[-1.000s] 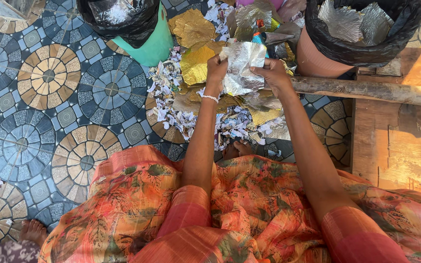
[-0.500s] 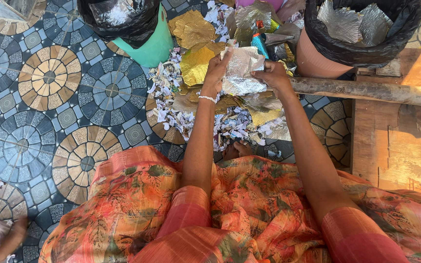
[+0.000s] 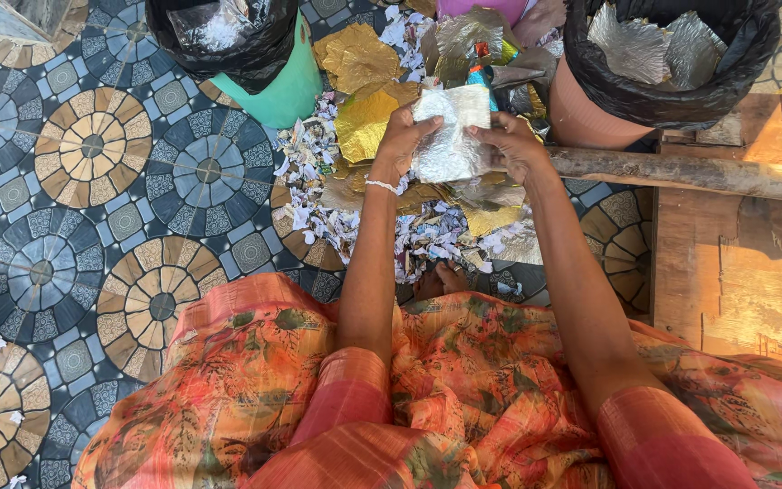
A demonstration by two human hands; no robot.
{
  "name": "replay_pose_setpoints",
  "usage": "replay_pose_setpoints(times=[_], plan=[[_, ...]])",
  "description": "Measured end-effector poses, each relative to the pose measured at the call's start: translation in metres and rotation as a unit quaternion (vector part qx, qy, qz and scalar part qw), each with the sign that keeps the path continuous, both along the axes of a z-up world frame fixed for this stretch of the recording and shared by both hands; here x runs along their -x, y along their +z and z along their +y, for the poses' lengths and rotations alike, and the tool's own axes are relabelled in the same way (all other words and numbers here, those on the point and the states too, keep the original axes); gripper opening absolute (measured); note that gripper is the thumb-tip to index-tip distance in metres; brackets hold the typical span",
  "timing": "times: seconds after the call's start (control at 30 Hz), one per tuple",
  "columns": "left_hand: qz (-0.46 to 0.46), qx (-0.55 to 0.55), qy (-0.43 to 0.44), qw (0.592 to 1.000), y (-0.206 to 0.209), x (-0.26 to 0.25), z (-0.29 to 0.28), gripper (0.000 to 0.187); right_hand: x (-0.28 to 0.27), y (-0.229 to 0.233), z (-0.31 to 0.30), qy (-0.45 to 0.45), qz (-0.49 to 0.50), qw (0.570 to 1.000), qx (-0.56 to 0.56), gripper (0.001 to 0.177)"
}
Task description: The person sits on the floor and sorts through a pile of gold and silver foil sheets and white paper scraps. They pick up individual foil sheets, separate them from the paper, and place them into nearby buckets.
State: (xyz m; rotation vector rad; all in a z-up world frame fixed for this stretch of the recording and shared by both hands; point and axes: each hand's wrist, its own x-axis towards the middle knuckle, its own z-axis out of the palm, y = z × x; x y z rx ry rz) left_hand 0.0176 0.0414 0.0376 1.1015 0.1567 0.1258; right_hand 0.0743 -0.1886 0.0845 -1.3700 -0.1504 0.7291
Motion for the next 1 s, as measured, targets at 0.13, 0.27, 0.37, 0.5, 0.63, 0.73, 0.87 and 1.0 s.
replay_pose_setpoints(times=[0.13,0.27,0.37,0.5,0.63,0.73,0.87,1.0], plan=[[-0.013,-0.015,-0.009,1.000,0.004,0.000,-0.002,0.040,0.002,0.003,0.002,0.005,0.005,0.999,-0.042,0.050],[-0.011,-0.036,0.011,0.999,0.010,0.002,-0.005,0.043,-0.003,0.000,0.004,-0.045,0.013,0.998,-0.043,0.051],[-0.022,-0.023,0.011,0.999,0.017,0.005,-0.008,0.048,-0.008,-0.007,0.002,-0.073,0.022,0.996,-0.040,0.046],[-0.006,-0.003,-0.017,1.000,0.026,0.008,-0.014,0.055,-0.015,-0.022,0.000,-0.097,0.005,0.990,-0.098,0.034],[0.009,-0.020,-0.016,1.000,0.029,0.013,-0.022,0.056,-0.022,-0.032,-0.001,-0.080,-0.060,0.990,-0.099,0.025],[-0.004,-0.015,0.002,1.000,0.036,0.010,-0.026,0.052,-0.020,-0.027,0.001,-0.070,-0.048,0.991,-0.107,0.025],[0.015,-0.111,0.022,0.994,0.053,0.011,-0.025,0.046,-0.010,-0.007,0.005,-0.077,-0.029,0.991,-0.103,0.030],[0.007,-0.162,0.028,0.986,0.069,0.015,-0.026,0.040,-0.003,0.013,0.011,-0.075,-0.062,0.988,-0.116,0.032]])
